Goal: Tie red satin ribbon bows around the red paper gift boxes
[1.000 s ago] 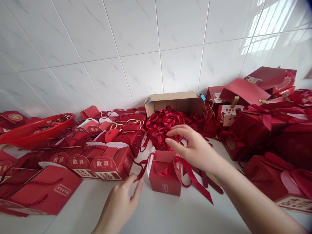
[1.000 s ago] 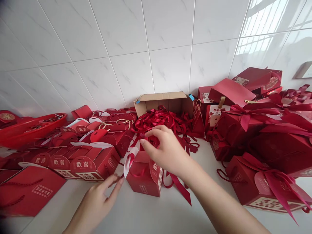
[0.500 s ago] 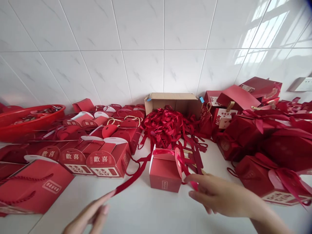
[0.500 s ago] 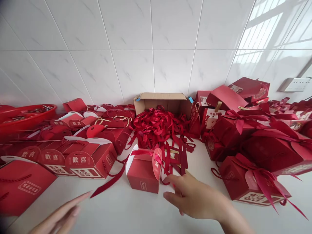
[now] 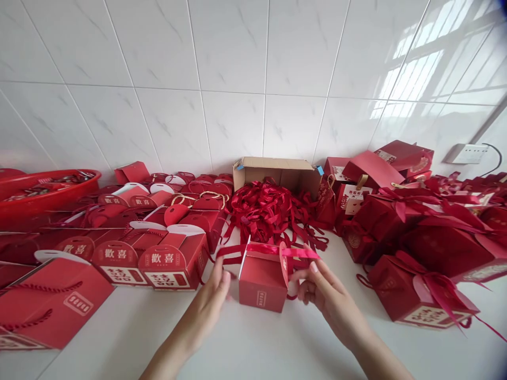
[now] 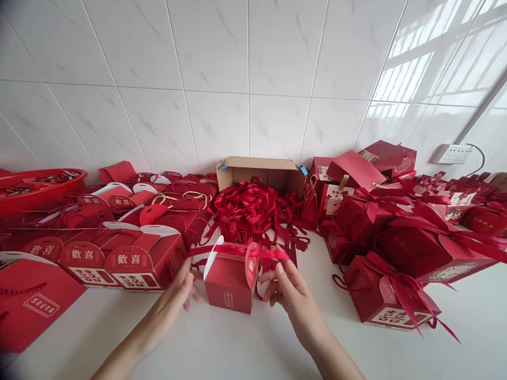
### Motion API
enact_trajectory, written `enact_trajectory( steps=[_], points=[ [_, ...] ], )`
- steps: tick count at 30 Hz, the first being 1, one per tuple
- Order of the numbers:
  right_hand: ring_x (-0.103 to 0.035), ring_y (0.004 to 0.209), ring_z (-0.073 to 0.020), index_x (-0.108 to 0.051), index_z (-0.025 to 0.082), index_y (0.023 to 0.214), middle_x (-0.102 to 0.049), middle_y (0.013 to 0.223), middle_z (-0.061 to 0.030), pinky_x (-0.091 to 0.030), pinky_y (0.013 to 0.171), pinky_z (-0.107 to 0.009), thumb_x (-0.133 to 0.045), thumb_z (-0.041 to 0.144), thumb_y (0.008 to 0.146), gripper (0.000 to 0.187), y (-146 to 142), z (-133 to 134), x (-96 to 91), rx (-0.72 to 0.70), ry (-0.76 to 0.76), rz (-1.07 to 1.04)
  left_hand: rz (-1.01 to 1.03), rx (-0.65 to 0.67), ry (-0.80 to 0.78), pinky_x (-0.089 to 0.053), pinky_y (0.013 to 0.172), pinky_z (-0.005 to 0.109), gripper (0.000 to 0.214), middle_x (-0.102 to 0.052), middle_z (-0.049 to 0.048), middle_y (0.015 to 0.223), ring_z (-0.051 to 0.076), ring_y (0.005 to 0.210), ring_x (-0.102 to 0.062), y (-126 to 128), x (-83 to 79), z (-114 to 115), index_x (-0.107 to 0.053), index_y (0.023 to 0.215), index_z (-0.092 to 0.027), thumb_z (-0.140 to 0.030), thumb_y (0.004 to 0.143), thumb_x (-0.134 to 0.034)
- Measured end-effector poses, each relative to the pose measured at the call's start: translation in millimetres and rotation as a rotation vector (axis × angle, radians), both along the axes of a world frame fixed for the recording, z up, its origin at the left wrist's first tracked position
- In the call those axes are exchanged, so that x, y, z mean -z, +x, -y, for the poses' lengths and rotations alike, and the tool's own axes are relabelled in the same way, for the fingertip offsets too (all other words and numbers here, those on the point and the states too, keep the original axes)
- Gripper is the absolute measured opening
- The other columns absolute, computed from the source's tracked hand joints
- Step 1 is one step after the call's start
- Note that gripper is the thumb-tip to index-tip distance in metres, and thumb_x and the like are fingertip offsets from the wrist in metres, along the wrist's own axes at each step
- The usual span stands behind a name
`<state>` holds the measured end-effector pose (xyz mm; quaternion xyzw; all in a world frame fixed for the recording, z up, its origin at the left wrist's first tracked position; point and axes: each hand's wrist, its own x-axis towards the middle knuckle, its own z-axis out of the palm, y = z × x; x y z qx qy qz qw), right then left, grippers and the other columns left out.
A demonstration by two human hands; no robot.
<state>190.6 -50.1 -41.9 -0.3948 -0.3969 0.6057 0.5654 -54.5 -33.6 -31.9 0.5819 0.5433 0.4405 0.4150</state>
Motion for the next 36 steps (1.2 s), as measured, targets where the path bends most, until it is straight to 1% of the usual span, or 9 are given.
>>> enact_trajectory(
  steps=[2,4,7,14,17,23,28,33,36],
  points=[
    [-0.058,0.067,-0.0124,-0.06,0.024,0.114,-0.068,0.098,-0.0057,-0.046,0.061,-0.025,-0.062,0.052,0.085,0.04,3,-3,-5.4,0.116,0.032,-0.116,0.186,-0.056,0.02,-0.049,0.074,0.032,0.053,-0.062,0.0072,0.117,0.024,0.096,-0.062,-3,-8.9,-7,-0.053,0.124,-0.029,-0.063,0.084,-0.048],
    [-0.059,0.069,-0.0125,-0.063,0.025,0.115,-0.069,0.092,-0.0041,-0.047,0.061,-0.024,-0.066,0.049,0.083,0.04,6,-7,-13.7,0.198,0.054,-0.168,0.352,-0.091,0.034,-0.051,0.081,0.036,0.046,-0.059,0.006,0.121,0.027,0.108,-0.059,-5,-23.0,-13,-0.057,0.114,-0.028,-0.06,0.081,-0.056],
    [-0.061,0.072,-0.0127,-0.069,0.023,0.108,-0.068,0.08,-0.0026,-0.051,0.064,-0.023,-0.07,0.047,0.08,0.037,9,-14,-31.4,0.259,0.095,-0.194,0.529,-0.158,0.139,-0.055,0.075,0.035,0.035,-0.063,0.0045,0.104,0.027,0.103,-0.06,-3,-48.1,-22,-0.065,0.094,-0.022,-0.052,0.075,-0.069],
    [-0.059,0.072,-0.0117,-0.076,0.019,0.087,-0.067,0.076,-0.0022,-0.051,0.062,-0.02,-0.078,0.045,0.071,0.03,13,-28,-75.4,0.393,0.24,-0.114,0.699,-0.238,0.342,-0.052,0.058,0.021,0.024,-0.069,0.0031,0.101,0.014,0.082,-0.06,0,-93.5,-49,-0.073,0.084,-0.021,-0.037,0.067,-0.079],
    [-0.058,0.069,-0.0109,-0.076,0.019,0.087,-0.066,0.075,-0.001,-0.051,0.064,-0.022,-0.077,0.045,0.072,0.031,17,-31,-83.9,0.399,0.287,-0.051,0.688,-0.236,0.37,-0.05,0.054,0.02,0.019,-0.07,0.0032,0.102,0.013,0.078,-0.059,-2,-100.3,-53,-0.073,0.075,-0.02,-0.034,0.064,-0.08],
    [-0.059,0.07,-0.0146,-0.074,0.018,0.078,-0.064,0.068,-0.0008,-0.051,0.066,-0.028,-0.076,0.046,0.073,0.029,26,-35,-87.9,0.422,0.338,0.084,0.612,-0.194,0.365,-0.049,0.058,0.021,0.021,-0.07,0.0036,0.101,0.014,0.08,-0.058,0,-102.1,-48,-0.073,0.08,-0.019,-0.032,0.065,-0.079],
    [-0.06,0.073,-0.0175,-0.073,0.02,0.084,-0.068,0.079,-0.0034,-0.05,0.066,-0.03,-0.077,0.045,0.071,0.028,23,-37,-101.4,0.436,0.409,0.189,0.568,-0.167,0.445,-0.049,0.061,0.023,0.018,-0.07,0.0022,0.086,0.016,0.08,-0.061,4,-111.9,-40,-0.069,0.07,-0.018,-0.035,0.071,-0.075],
    [-0.056,0.065,-0.0138,-0.07,0.018,0.076,-0.065,0.073,-0.002,-0.046,0.062,-0.028,-0.075,0.046,0.073,0.028,13,-34,-121.2,0.391,0.496,0.272,0.469,-0.141,0.534,-0.049,0.074,0.026,0.022,-0.072,0.0029,0.096,0.018,0.091,-0.062,10,-122.3,-31,-0.074,0.091,-0.021,-0.036,0.075,-0.073],
    [-0.052,0.061,-0.0121,-0.067,0.018,0.07,-0.061,0.066,-0.0006,-0.043,0.059,-0.026,-0.071,0.046,0.078,0.03,7,-33,-127.8,0.344,0.541,0.347,0.439,-0.109,0.579,-0.048,0.078,0.025,0.023,-0.072,0.0016,0.09,0.018,0.091,-0.062,13,-127.7,-29,-0.074,0.094,-0.021,-0.034,0.076,-0.073]
  ],
)
